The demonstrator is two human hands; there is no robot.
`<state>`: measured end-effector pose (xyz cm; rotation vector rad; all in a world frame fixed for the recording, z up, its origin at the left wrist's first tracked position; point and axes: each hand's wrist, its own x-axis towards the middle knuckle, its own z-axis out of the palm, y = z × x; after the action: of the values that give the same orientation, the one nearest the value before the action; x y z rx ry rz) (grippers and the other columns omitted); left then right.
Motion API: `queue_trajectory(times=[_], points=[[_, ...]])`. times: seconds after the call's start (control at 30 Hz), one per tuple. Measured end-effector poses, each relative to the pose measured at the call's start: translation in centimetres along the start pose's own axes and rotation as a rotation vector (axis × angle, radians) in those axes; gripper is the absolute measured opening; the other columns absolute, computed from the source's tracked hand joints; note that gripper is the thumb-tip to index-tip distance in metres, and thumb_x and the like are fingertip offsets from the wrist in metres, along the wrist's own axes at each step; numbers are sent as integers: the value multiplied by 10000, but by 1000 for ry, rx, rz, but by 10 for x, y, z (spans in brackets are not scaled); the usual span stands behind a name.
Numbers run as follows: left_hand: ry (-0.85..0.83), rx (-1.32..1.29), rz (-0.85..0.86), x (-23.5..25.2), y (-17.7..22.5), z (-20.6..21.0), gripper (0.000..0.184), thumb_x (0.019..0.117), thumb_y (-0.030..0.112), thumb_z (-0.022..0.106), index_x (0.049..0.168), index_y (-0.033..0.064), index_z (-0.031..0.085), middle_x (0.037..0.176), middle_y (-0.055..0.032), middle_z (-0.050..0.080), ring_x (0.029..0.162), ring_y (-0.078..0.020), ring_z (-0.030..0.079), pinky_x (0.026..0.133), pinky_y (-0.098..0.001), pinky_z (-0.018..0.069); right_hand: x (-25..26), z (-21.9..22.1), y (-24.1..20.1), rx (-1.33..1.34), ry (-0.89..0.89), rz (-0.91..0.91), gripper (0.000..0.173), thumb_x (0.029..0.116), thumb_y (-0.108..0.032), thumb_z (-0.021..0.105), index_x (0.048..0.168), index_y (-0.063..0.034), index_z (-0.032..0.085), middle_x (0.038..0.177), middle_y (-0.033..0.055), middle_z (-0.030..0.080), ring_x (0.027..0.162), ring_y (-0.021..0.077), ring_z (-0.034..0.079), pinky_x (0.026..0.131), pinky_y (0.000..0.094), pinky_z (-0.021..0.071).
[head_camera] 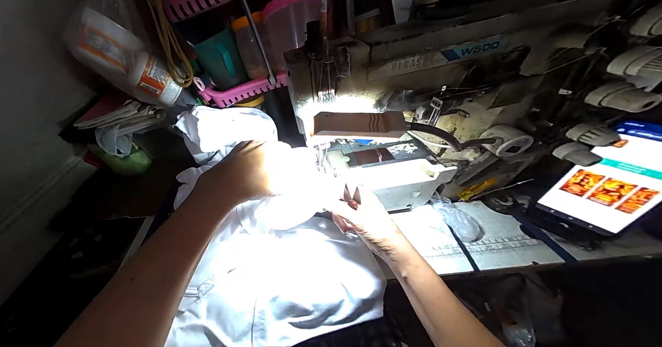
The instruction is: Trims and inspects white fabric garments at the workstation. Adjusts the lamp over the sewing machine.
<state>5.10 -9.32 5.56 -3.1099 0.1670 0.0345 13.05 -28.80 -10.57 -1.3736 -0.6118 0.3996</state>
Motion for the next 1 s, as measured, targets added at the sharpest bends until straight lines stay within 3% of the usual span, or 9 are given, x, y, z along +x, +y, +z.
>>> queue_trajectory(times=[0.13, 0.33, 0.47, 0.53, 0.6, 0.7, 0.77, 0.9, 1.0], points=[[93, -22, 189, -4, 5, 2, 159, 822, 294, 757, 939, 191, 727, 799, 25, 661, 755, -155, 636, 637, -421, 500, 0, -3, 2, 25, -33, -12, 130, 884, -204, 708, 875, -135, 599, 556, -36, 513, 453, 39, 480, 460, 187, 417], [193, 49, 88, -2, 5, 7, 222, 862, 303, 752, 829, 97, 676, 792, -76, 644, 792, -261, 649, 679, -482, 483, 0, -3, 1, 32, -42, -4, 112, 889, -179, 697, 890, -146, 590, 551, -40, 509, 444, 28, 471, 449, 170, 402], [178, 13, 61, -1, 5, 8, 230, 834, 301, 770, 904, 95, 696, 839, -80, 663, 835, -267, 654, 716, -495, 490, 0, -4, 0, 20, -52, -4, 112, 898, -194, 708, 910, -147, 606, 567, -31, 515, 453, 33, 471, 453, 175, 406], [171, -39, 166, -1, 8, 7, 193, 832, 337, 731, 800, 153, 680, 730, 3, 619, 708, -165, 613, 611, -411, 482, 0, -4, 1, 15, -56, -16, 131, 896, -216, 719, 928, -142, 615, 579, -24, 526, 458, 39, 478, 451, 178, 410], [162, -89, 256, -3, 18, 1, 167, 858, 326, 744, 809, 177, 687, 690, 59, 596, 634, -75, 565, 546, -302, 448, 0, -5, 2, -15, -57, -35, 150, 895, -248, 725, 965, -151, 634, 607, -38, 548, 468, 29, 488, 453, 173, 420], [304, 101, 223, -4, 19, 6, 127, 857, 225, 699, 835, 100, 711, 721, -63, 638, 682, -244, 646, 572, -439, 487, -2, -7, 1, -15, -83, -26, 112, 914, -180, 697, 986, -136, 623, 609, -42, 553, 473, 20, 491, 459, 166, 422], [313, 119, 81, -5, 20, 6, 152, 865, 181, 737, 873, 30, 722, 798, -158, 674, 790, -354, 663, 679, -531, 476, -2, -6, -1, -7, -90, -17, 87, 921, -149, 682, 980, -131, 620, 611, -49, 560, 478, 15, 495, 469, 161, 427], [248, -18, 223, 5, 8, 12, 199, 818, 339, 750, 816, 144, 710, 766, -11, 655, 741, -184, 642, 632, -434, 503, -2, -7, 0, -17, -83, -24, 133, 917, -193, 706, 1015, -135, 638, 629, -34, 569, 486, 22, 495, 471, 167, 427], [162, -161, 190, 8, 2, 19, 231, 824, 379, 766, 881, 156, 739, 818, 8, 680, 785, -156, 645, 692, -432, 519, 0, -8, 2, -35, -79, -18, 162, 907, -213, 717, 1022, -126, 645, 637, -19, 571, 491, 45, 505, 479, 187, 441]])
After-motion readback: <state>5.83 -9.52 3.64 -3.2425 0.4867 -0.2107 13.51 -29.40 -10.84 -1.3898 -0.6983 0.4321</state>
